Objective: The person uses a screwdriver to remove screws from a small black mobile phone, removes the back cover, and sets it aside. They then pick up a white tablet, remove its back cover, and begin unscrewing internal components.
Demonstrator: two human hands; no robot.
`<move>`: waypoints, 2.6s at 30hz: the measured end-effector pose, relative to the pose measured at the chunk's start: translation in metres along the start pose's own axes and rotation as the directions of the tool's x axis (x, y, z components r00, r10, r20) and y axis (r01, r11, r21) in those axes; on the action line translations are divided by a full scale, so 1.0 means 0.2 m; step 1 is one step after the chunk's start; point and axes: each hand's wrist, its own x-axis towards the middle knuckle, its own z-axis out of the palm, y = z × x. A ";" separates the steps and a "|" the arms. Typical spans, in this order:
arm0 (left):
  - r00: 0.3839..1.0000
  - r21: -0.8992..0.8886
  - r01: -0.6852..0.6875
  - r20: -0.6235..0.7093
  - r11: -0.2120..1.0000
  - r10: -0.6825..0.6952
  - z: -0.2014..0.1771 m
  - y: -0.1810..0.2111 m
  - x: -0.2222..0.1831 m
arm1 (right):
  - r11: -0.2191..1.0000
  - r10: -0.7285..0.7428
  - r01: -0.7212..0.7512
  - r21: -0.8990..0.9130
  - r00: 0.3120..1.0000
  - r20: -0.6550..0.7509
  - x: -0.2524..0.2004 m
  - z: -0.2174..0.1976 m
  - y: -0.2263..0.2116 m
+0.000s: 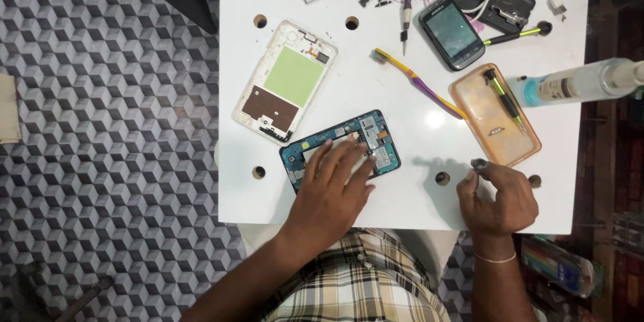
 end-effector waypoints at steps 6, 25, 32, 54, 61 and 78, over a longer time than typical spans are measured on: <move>0.998 0.074 0.054 0.021 0.996 -0.056 0.05 -0.05 0.07 | 1.000 -0.005 0.005 0.007 1.000 0.001 0.01 0.01 -0.01; 1.000 0.114 0.010 0.028 0.993 -0.013 0.09 -0.08 0.07 | 0.997 -0.013 0.015 0.073 0.999 -0.036 0.03 0.01 -0.02; 0.999 0.147 -0.008 0.046 0.989 0.001 0.09 -0.09 0.06 | 0.998 -0.003 0.005 0.064 1.000 -0.021 0.02 0.01 -0.02; 0.996 0.112 -0.080 -0.020 0.990 0.083 0.11 -0.09 0.04 | 0.977 0.101 -0.048 -0.206 0.962 0.254 0.10 0.03 -0.11; 0.986 0.043 -0.008 -0.165 0.999 0.015 0.04 -0.09 -0.14 | 0.985 0.063 -0.022 -0.172 0.971 0.231 0.06 0.02 -0.08; 0.972 0.107 0.168 -0.183 0.980 -0.147 -0.03 -0.13 -0.38 | 0.180 0.581 -0.320 0.930 0.798 0.162 0.10 -0.06 -0.35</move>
